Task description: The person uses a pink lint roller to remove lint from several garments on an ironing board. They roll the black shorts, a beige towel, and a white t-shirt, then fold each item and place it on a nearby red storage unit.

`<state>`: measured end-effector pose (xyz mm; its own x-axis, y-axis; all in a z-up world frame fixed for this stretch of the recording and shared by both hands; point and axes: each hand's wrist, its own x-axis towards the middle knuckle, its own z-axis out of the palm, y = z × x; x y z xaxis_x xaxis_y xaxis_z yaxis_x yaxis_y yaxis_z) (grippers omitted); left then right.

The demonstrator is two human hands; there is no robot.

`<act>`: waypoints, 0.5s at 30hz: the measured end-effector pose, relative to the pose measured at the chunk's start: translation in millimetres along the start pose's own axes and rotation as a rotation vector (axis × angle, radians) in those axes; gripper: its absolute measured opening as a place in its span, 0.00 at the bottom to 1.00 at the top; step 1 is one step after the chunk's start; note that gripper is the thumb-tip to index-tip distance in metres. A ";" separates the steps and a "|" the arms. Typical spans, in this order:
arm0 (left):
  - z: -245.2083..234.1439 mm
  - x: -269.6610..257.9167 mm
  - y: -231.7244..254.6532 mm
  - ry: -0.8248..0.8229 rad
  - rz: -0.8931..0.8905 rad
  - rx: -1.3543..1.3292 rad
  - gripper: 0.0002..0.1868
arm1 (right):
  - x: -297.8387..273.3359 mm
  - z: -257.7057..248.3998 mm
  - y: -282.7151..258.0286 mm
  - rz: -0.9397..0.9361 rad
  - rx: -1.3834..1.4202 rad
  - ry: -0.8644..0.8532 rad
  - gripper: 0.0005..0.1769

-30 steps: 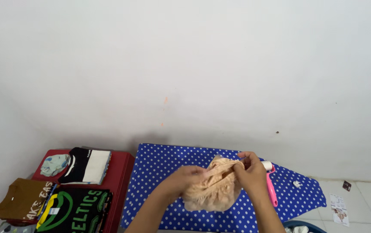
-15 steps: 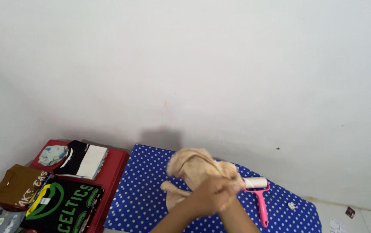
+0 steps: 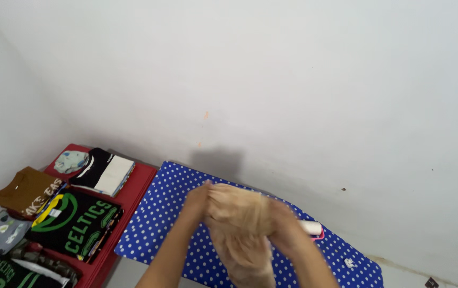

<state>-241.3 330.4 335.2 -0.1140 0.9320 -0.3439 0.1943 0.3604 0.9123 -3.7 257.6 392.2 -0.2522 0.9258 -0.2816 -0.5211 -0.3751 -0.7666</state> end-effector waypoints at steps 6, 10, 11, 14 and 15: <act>-7.0 -22.3 -8.7 0.019 -0.044 0.235 0.33 | -26.6 14.0 -55.8 -0.180 -0.131 -0.035 0.29; 53.7 -47.6 13.3 -0.479 -0.289 -0.210 0.29 | -28.4 57.4 -52.6 -0.106 -0.246 -0.014 0.42; 66.1 -52.9 15.9 -0.532 -0.334 -0.186 0.32 | -29.6 62.9 -48.4 -0.124 -0.237 -0.060 0.45; 81.8 -49.1 15.1 -0.543 -0.341 -0.432 0.29 | -27.7 55.2 -33.1 -0.162 -0.251 -0.098 0.50; 82.9 -43.5 11.6 -0.523 -0.319 -0.566 0.27 | -23.5 45.0 -27.3 -0.175 -0.264 -0.092 0.52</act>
<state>-153.3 297.1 342.3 0.4135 0.7357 -0.5364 -0.3060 0.6672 0.6791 -20.2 244.0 445.7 -0.2565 0.9626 -0.0877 -0.3365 -0.1740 -0.9255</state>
